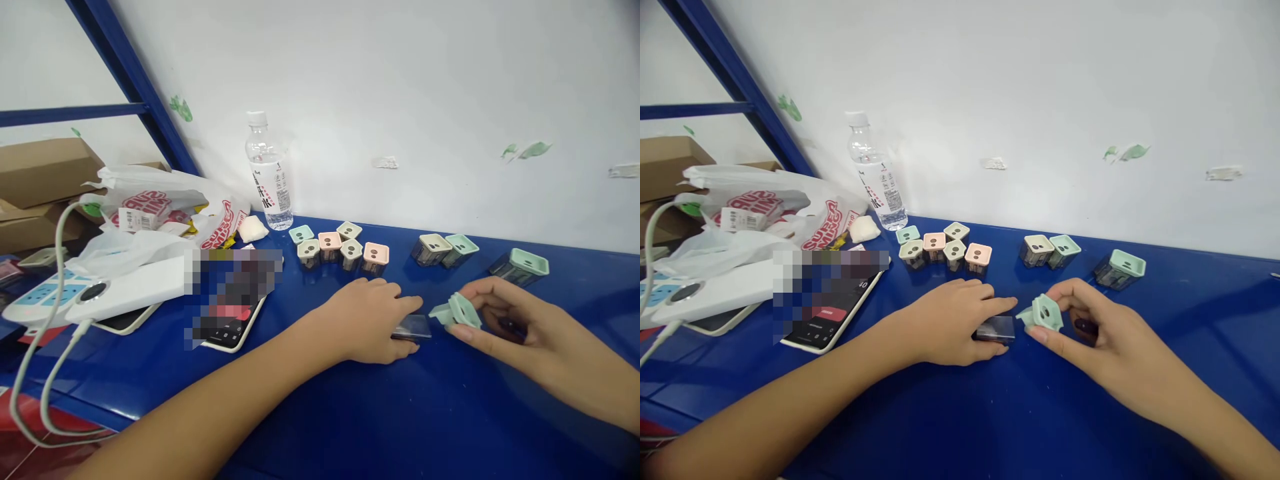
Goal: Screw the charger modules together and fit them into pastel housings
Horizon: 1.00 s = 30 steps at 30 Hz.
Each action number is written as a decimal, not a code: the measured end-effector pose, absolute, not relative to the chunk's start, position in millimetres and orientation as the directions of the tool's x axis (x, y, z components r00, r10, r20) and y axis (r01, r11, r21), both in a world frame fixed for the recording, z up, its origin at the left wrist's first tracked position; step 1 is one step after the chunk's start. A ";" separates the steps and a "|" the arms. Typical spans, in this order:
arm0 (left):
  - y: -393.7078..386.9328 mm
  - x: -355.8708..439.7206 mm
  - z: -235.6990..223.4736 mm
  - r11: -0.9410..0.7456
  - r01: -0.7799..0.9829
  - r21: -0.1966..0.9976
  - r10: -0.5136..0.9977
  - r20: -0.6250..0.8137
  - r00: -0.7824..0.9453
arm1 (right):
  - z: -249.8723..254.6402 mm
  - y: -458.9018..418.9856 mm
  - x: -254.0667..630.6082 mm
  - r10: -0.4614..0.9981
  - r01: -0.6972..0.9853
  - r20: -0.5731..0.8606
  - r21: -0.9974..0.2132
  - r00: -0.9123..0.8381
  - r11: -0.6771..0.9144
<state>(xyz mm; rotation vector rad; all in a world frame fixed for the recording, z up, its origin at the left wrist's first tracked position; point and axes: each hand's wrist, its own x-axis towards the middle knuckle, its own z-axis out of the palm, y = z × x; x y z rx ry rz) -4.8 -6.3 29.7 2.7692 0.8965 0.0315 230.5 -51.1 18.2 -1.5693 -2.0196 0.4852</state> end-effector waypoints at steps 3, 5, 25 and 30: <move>-5.3 -8.9 34.8 -0.780 0.598 0.185 0.586 -0.121 0.801 | 11.7 -45.1 236.6 0.974 0.800 0.138 -0.555 -0.182 0.228; -4.8 -11.0 37.4 -0.776 0.609 0.166 0.590 -0.151 0.793 | 4.5 -40.8 239.7 0.980 0.810 0.116 -0.551 -0.162 0.199; -1.6 -28.5 59.8 -0.715 0.628 0.308 0.629 -0.110 0.770 | -4.4 -41.3 245.0 0.966 0.868 0.109 -0.423 -0.234 0.259; 4.9 -25.2 45.2 -0.733 0.596 0.328 0.655 0.105 0.748 | 11.1 -56.2 231.2 0.902 0.835 0.289 -0.365 -0.320 0.413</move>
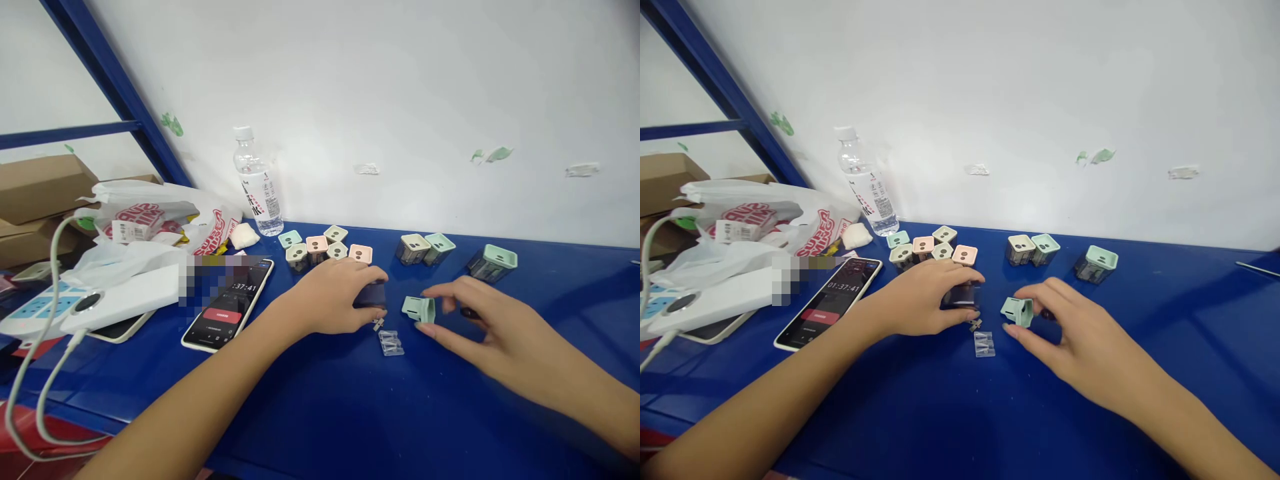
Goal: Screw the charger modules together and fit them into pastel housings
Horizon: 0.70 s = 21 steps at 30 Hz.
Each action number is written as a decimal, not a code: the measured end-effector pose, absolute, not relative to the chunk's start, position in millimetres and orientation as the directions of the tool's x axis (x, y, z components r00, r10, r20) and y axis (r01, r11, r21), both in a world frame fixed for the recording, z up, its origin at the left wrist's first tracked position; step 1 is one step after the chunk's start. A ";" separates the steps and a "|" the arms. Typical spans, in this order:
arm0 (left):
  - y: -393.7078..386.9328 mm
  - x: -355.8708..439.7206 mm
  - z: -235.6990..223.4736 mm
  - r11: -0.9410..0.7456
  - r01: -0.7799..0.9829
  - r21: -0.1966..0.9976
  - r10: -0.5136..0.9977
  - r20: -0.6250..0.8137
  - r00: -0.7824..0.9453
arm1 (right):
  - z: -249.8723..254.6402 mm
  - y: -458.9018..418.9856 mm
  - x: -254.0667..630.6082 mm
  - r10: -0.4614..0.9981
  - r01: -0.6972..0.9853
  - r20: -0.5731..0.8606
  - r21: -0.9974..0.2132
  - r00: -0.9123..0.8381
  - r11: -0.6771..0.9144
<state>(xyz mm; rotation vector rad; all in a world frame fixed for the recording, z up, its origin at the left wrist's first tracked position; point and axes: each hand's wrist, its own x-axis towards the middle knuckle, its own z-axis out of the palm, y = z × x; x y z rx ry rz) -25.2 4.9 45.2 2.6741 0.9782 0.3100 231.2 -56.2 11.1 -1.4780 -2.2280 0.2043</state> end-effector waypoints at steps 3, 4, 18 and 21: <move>7.4 -21.7 33.5 -0.692 0.596 0.407 0.700 0.175 0.693 | 6.9 -65.9 218.7 0.827 0.764 0.285 -0.322 -0.485 0.559; 7.7 -20.6 30.1 -0.673 0.597 0.436 0.715 0.177 0.676 | 3.2 -68.4 214.2 0.808 0.756 0.280 -0.291 -0.519 0.586; 9.8 -14.7 16.0 -0.653 0.609 0.449 0.727 0.147 0.671 | -8.8 -69.8 205.5 0.841 0.763 0.169 -0.359 -0.514 0.538; 9.7 -14.7 15.4 -0.665 0.618 0.420 0.723 0.153 0.674 | -10.5 -68.3 208.9 0.808 0.749 0.250 -0.306 -0.533 0.588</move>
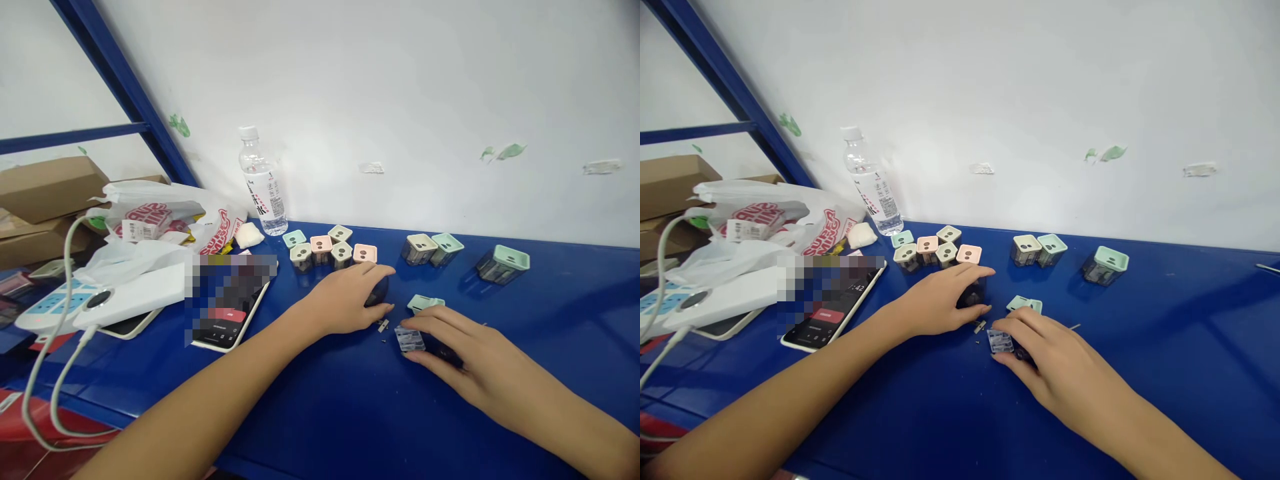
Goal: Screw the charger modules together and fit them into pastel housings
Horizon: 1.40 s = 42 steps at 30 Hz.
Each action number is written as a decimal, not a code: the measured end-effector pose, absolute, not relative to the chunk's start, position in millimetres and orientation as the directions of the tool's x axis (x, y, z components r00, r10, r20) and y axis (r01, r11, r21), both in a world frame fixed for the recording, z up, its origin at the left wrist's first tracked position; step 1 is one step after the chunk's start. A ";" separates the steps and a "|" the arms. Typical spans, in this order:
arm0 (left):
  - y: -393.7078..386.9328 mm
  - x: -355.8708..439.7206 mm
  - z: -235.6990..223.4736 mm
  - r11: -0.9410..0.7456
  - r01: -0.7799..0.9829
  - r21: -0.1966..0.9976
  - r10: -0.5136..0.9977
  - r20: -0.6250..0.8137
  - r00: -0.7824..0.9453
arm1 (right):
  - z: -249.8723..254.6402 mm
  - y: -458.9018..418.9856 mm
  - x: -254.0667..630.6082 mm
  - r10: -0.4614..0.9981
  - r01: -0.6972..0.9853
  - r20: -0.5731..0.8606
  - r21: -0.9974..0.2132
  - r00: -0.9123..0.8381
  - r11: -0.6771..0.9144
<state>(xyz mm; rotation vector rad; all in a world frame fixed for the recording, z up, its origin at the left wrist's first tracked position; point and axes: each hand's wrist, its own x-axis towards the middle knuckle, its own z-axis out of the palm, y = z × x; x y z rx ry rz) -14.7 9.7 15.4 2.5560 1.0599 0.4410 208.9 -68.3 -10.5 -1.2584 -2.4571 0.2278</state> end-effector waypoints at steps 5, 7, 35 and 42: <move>10.2 -14.3 15.1 -0.700 0.598 0.391 0.695 0.178 0.697 | -13.9 -67.0 212.2 0.767 0.740 0.310 -0.225 -0.562 0.633; 10.4 -14.4 15.4 -0.703 0.596 0.388 0.692 0.179 0.700 | -15.8 -66.4 215.2 0.758 0.735 0.318 -0.216 -0.569 0.642; 9.3 -15.2 13.2 -0.814 0.473 0.338 0.568 0.288 0.771 | -3.0 -65.1 215.5 0.865 0.734 0.192 -0.465 -0.463 0.496; 8.6 -14.2 10.4 -0.831 0.457 0.317 0.543 0.286 0.790 | -0.1 -62.6 207.1 0.861 0.707 0.195 -0.501 -0.469 0.499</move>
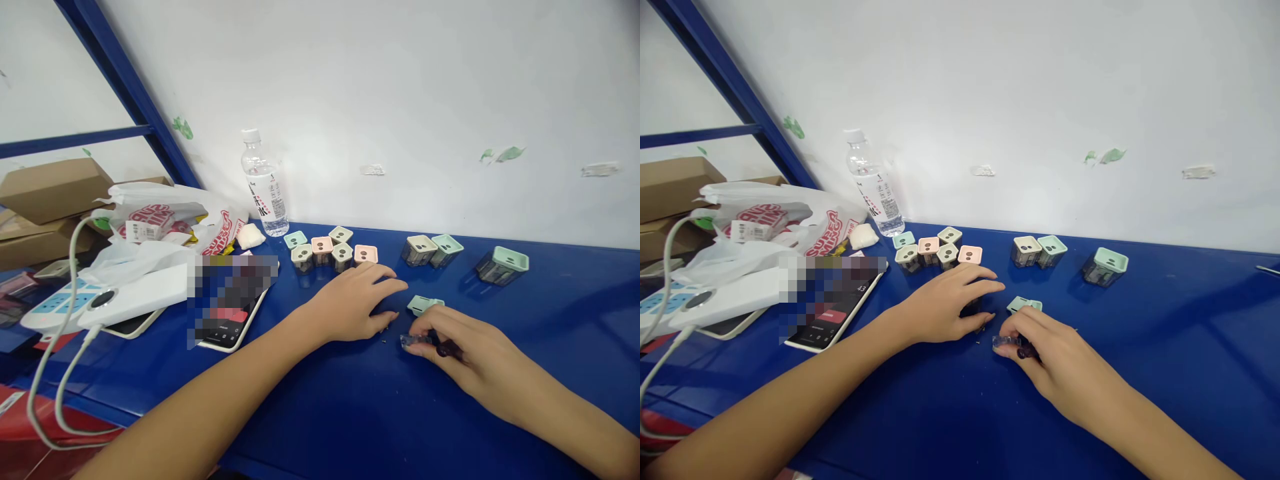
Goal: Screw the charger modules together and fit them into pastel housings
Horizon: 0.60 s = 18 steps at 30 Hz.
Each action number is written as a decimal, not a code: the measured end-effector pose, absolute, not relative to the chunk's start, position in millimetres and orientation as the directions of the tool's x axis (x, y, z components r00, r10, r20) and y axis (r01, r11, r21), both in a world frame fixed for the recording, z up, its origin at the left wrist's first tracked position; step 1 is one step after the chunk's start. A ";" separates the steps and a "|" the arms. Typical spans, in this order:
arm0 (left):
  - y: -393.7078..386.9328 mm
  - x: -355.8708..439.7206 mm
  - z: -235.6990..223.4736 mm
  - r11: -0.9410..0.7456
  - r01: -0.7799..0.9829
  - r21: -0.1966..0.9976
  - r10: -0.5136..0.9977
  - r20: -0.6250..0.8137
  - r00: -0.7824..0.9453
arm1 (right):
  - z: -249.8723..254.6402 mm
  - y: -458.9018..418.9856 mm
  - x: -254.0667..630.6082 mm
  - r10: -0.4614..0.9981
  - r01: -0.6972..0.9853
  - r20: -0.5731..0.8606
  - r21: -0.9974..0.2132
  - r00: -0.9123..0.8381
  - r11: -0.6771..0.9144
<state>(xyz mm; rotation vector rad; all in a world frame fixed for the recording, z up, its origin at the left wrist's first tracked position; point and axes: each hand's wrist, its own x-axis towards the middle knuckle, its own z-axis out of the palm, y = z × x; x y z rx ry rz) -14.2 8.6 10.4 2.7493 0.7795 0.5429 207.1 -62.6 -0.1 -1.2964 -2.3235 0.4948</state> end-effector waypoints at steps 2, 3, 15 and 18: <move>9.3 -14.1 9.9 -0.827 0.461 0.322 0.548 0.275 0.790 | -0.2 -63.0 206.3 0.874 0.723 0.172 -0.502 -0.454 0.474; 9.6 -14.1 9.9 -0.825 0.463 0.324 0.550 0.271 0.790 | -0.2 -63.4 206.4 0.879 0.731 0.155 -0.501 -0.450 0.463; -0.9 -6.5 13.0 -0.912 0.410 -0.001 0.393 0.286 0.874 | 5.4 -62.7 212.1 0.862 0.736 -0.032 -0.538 -0.506 0.412; -4.4 -1.8 9.3 -0.923 0.379 -0.062 0.346 0.294 0.891 | 8.2 -61.8 214.7 0.836 0.700 -0.025 -0.561 -0.548 0.442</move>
